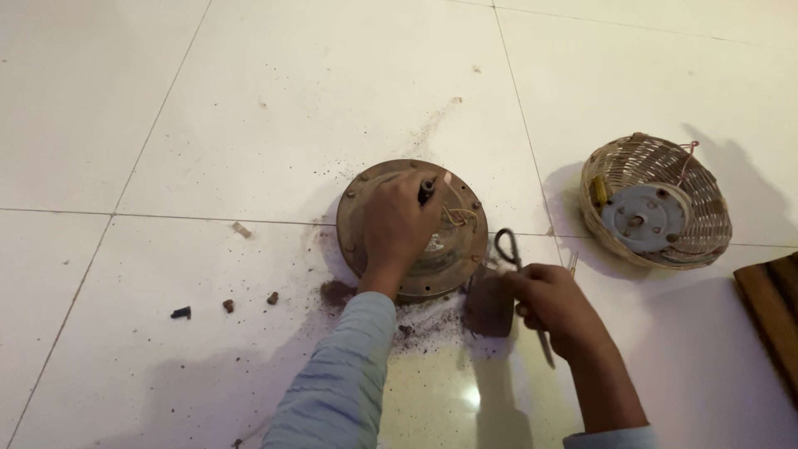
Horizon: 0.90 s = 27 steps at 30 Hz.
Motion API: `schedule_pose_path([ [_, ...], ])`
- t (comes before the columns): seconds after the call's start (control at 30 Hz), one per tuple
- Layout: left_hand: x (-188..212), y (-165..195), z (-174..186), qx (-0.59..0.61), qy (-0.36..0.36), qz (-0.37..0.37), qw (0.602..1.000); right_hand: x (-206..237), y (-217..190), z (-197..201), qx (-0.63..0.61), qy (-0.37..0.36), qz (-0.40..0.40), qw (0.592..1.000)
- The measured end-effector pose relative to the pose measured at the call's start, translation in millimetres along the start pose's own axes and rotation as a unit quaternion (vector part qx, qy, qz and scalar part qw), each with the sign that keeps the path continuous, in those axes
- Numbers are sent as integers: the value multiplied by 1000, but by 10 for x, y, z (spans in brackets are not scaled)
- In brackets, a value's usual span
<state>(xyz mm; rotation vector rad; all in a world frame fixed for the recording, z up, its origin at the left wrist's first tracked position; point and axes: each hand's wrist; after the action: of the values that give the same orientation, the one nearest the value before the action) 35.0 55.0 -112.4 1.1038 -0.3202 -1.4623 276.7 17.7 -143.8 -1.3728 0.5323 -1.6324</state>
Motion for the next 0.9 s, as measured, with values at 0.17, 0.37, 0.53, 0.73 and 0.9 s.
schedule_pose_path([
  [0.17,7,14,20,-5,4,1,1000,459,-484,97,-222,169,214,936],
  [0.37,13,-15,-9,-3,9,-6,1000,786,-831,262,-283,133,429,847],
  [0.53,13,-37,-17,-23,13,-12,1000,543,-820,274,-382,150,424,807],
  [0.73,15,-11,-11,-21,-2,3,1000,452,-764,212,-298,154,486,807],
  [0.9,30,13,5,-18,27,-21,999,518,-854,11,-306,123,475,816],
])
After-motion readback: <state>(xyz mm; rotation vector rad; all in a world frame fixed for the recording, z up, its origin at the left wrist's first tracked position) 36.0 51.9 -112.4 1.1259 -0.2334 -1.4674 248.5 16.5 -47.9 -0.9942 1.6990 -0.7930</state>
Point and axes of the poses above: each hand's wrist, its own x-axis away from the middle knuckle, its own z-axis out of the back of the hand, y = z × x, and after that the axes turned 5 degrees about -y, right-handed
